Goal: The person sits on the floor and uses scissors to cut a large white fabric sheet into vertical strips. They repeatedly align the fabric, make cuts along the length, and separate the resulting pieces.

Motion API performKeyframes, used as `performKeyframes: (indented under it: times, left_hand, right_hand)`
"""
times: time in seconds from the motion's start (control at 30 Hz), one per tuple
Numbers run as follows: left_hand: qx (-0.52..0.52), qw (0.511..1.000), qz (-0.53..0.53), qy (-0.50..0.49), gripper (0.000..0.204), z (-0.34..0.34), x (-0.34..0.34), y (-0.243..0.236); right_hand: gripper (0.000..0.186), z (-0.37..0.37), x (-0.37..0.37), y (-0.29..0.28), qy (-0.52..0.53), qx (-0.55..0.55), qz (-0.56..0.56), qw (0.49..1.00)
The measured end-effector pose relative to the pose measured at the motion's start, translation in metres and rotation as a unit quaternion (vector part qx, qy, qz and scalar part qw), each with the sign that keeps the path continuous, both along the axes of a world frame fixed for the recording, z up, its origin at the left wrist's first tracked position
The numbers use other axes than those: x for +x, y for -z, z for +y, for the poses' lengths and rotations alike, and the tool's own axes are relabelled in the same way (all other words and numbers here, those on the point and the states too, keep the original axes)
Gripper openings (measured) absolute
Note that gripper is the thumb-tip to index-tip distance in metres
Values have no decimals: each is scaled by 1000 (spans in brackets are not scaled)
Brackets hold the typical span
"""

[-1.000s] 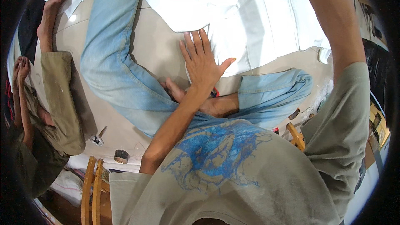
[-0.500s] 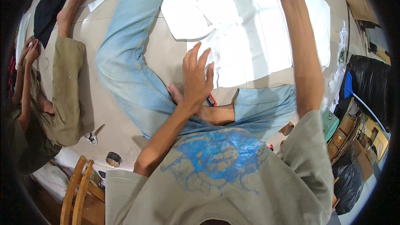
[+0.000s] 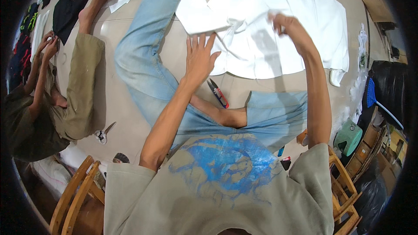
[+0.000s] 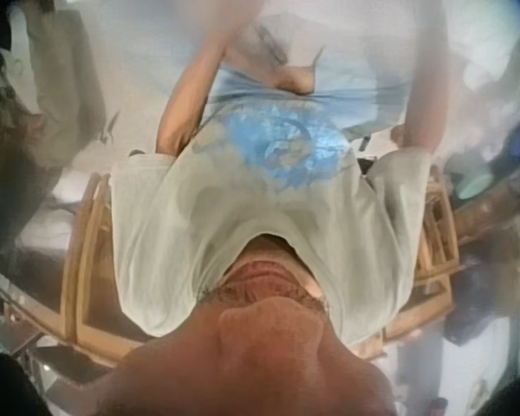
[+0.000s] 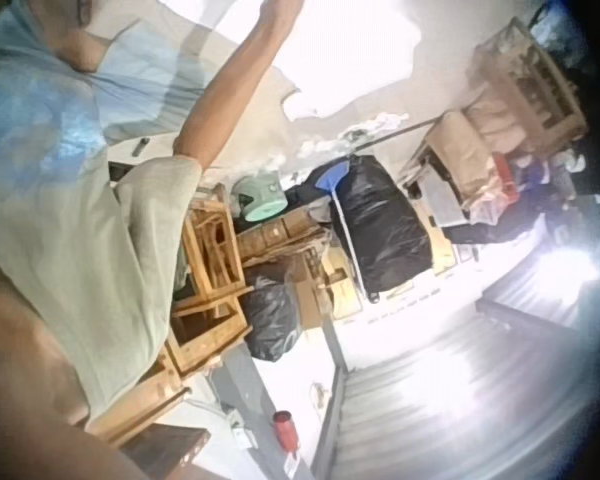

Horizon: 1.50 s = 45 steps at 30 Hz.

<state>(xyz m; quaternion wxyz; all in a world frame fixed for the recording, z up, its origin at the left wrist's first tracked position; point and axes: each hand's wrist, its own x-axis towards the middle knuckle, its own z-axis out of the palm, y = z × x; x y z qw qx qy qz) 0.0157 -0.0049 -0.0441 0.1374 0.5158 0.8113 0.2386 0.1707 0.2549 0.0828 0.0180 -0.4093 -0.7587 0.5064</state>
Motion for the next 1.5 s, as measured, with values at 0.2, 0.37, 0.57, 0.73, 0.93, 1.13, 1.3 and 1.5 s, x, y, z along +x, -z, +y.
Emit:
performKeyframes:
  times: [0.2,0.37,0.57,0.73,0.93,1.13,1.3,1.5]
  left_hand:
    - [109,714,-570,-392,39,-36,63,-54]
    - [30,387,-811,-439,42,-37,116,-48]
    - [26,544,-736,-403,41,-12,105,-8]
    - [69,570,-697,-429,34,-18,117,-18]
    - [88,597,-667,-436,37,-19,115,-14]
    - [89,607,-659,-434,38,-17,112,-12]
    - [96,589,-665,-449,36,-15,109,-15]
    - [121,567,-688,-437,33,-9,106,-23]
  right_hand:
    - [41,46,-67,103,58,-340,306,887]
    - [29,54,-117,150,137,-463,268,834]
    - [34,38,-147,97,68,-214,75,972]
    - [33,97,-160,91,24,-94,5,995]
    - [32,120,-186,123,79,-169,54,981]
    - [33,166,-180,153,137,-236,108,956]
    - [33,190,-187,150,177,-233,143,945]
    - [34,226,-206,127,147,-216,158,952]
